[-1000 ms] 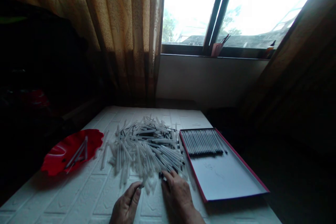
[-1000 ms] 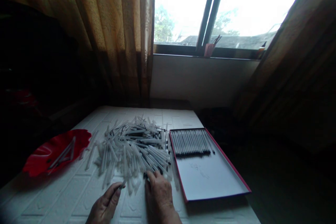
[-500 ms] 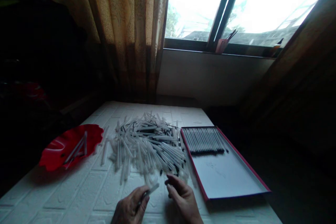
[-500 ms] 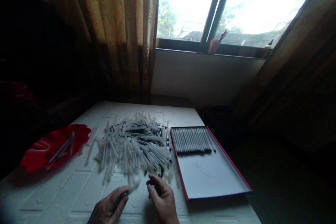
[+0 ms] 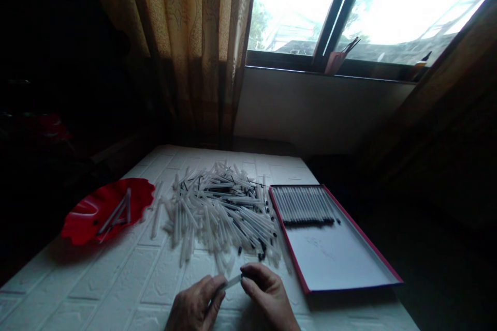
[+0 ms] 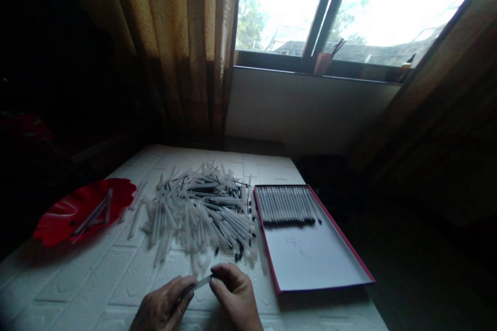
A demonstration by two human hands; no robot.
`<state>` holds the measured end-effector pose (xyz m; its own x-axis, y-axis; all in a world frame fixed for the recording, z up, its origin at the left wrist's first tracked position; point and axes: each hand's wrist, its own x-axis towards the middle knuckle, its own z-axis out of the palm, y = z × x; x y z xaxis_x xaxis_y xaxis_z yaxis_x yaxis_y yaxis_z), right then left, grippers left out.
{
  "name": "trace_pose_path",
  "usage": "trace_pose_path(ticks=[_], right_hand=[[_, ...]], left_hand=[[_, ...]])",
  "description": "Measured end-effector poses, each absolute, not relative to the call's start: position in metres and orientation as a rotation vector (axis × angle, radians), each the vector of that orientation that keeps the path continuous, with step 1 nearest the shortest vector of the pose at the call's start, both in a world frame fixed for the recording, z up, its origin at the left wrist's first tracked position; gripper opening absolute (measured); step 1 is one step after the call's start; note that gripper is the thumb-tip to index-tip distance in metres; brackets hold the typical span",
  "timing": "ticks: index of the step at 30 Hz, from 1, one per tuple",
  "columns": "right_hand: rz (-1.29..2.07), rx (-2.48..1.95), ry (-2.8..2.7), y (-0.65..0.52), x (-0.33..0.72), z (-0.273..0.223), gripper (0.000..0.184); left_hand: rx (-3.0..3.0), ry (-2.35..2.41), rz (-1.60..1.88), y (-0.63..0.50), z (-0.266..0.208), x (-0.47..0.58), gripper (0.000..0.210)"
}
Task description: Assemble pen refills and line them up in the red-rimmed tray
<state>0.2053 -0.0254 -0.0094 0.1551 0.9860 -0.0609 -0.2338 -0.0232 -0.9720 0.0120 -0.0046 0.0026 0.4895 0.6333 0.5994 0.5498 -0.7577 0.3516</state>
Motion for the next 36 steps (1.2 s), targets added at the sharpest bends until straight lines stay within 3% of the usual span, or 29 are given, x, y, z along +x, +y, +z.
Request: trace_pose_path(ticks=[8,14,22,29,36], right_hand=[[0.929,-1.266,-1.458,-0.027,0.222,0.008,0.016],[0.718,-1.293,-1.813,-0.024,0.232,0.007,0.015],[0.651,-1.454,-2.034,-0.024,0.233,0.007,0.036],[0.736,-1.485,-1.895,-0.024,0.224,-0.009,0.056],[0.879,-1.318,-1.652,-0.031,0.226,0.001,0.019]], left_hand=[[2.693,1.031,1.068,-0.004,0.001,0.011,0.029],[2.711,0.988,0.983,-0.005,0.003,0.011,0.030],[2.657,0.977,0.937,-0.006,0.002,0.011,0.026],[2.677,0.970,0.922,-0.006,0.002,0.011,0.027],[2.639,0.992,0.951,-0.006,0.004,0.011,0.029]])
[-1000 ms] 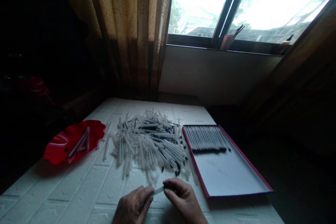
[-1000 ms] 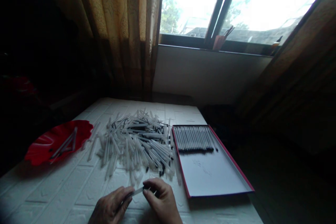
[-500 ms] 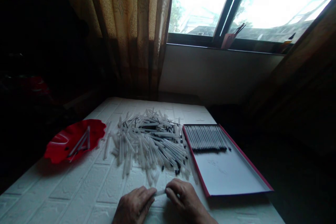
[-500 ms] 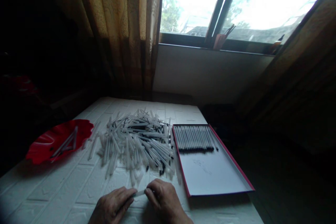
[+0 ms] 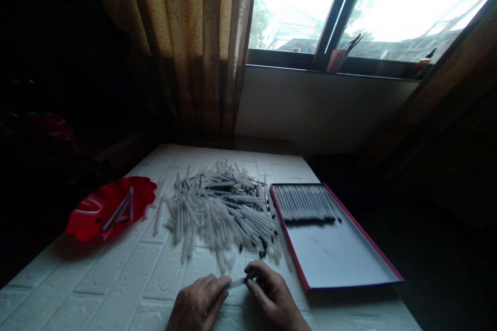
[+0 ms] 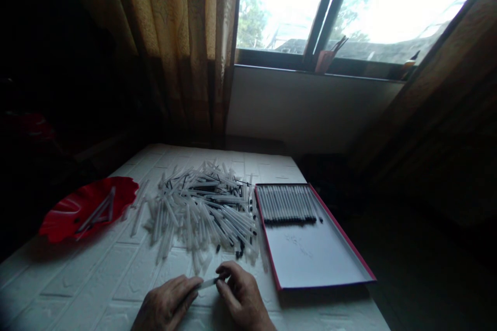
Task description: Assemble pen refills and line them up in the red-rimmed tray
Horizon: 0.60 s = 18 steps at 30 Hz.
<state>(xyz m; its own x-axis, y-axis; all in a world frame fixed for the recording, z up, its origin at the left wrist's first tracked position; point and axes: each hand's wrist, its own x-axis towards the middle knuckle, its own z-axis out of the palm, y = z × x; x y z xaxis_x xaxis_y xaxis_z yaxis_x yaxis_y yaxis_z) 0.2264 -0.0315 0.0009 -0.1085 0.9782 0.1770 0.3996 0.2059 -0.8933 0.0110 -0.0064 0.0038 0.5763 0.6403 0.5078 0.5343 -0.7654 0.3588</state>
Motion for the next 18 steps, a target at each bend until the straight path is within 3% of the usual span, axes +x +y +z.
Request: trace_pose_path(ticks=[5,15,18], right_hand=[[0.870,-1.329,-1.682,-0.031,0.226,0.005,0.017],[0.495,-1.527,-1.822,-0.027,0.218,-0.020,0.051],[0.541,-1.533,-1.780,-0.028,0.217,-0.016,0.052]], left_hand=[[2.654,0.992,0.966,-0.007,0.005,0.012,0.030],[2.671,0.987,0.991,-0.008,0.009,0.013,0.027],[2.684,1.009,0.996,-0.008,0.009,0.013,0.030]])
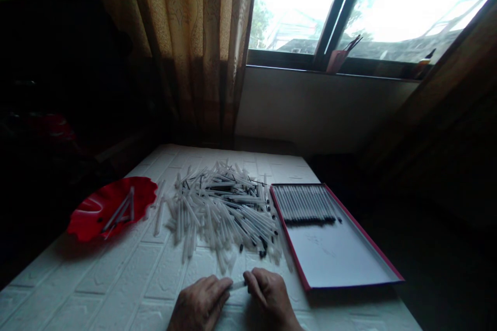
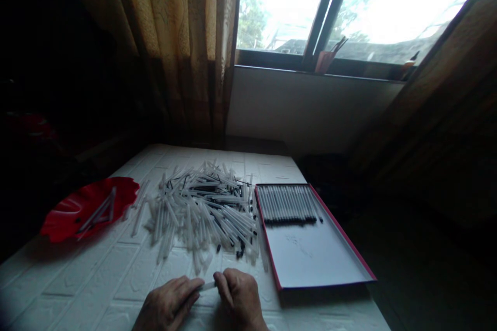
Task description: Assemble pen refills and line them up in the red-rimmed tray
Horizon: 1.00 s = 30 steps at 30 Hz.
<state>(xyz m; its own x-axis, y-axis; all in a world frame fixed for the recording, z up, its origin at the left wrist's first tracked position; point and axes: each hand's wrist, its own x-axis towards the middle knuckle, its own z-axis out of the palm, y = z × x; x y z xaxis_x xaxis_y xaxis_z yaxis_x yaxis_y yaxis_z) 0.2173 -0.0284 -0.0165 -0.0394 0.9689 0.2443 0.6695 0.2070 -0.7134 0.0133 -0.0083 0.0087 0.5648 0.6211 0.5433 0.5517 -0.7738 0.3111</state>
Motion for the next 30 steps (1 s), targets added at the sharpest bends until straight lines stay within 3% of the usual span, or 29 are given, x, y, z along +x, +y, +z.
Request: trace_pose_path(ticks=[4,8,12,21,26,30], right_hand=[[0.746,-1.406,-1.695,-0.035,0.221,-0.002,0.024],[0.827,-1.321,-1.689,-0.038,0.225,0.003,0.016],[0.765,-1.373,-1.742,-0.036,0.224,0.001,0.020],[0.562,-1.535,-1.791,-0.031,0.218,-0.016,0.050],[0.725,-1.386,-1.731,-0.035,0.221,-0.002,0.021],[0.827,-1.333,-1.692,-0.036,0.224,0.003,0.016]], left_hand=[[2.702,1.018,0.995,-0.008,0.008,0.014,0.032],[2.688,1.022,0.967,-0.007,0.007,0.014,0.030],[2.674,1.013,0.965,-0.007,0.006,0.014,0.027],[2.653,1.019,0.956,-0.009,0.008,0.013,0.025],[2.621,1.025,1.013,-0.009,0.007,0.013,0.024],[2.614,1.028,1.026,-0.009,0.007,0.014,0.024]])
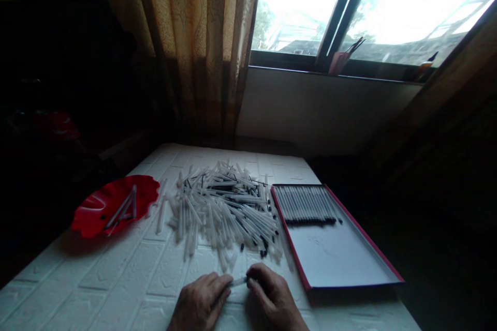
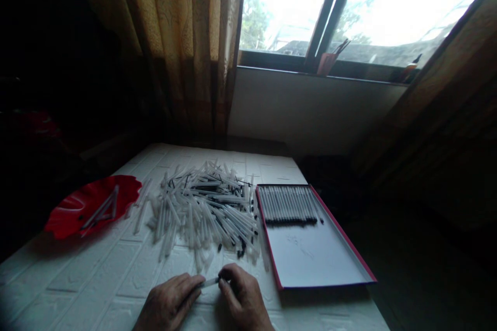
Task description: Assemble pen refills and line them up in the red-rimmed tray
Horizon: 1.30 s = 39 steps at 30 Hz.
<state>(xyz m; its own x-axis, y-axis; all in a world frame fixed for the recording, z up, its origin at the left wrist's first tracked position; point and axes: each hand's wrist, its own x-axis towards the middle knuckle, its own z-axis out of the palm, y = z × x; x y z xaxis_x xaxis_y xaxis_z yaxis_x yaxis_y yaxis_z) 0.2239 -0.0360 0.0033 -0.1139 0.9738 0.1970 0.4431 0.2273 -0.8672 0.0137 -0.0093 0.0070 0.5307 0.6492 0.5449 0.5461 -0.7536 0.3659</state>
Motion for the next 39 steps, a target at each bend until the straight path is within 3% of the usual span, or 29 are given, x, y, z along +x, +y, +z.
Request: trace_pose_path(ticks=[7,18,29,39], right_hand=[[0.767,-1.513,-1.710,-0.033,0.220,-0.003,0.035],[0.823,-1.339,-1.727,-0.037,0.226,0.006,0.016],[0.665,-1.467,-1.773,-0.034,0.222,-0.007,0.029],[0.901,-1.280,-1.605,-0.037,0.232,-0.011,0.032]], left_hand=[[2.666,1.037,0.945,-0.009,0.005,0.014,0.028],[2.691,1.021,0.920,-0.008,0.003,0.013,0.028],[2.674,1.030,0.782,-0.010,0.000,0.012,0.016],[2.626,1.042,0.680,-0.003,0.008,0.021,0.013]])
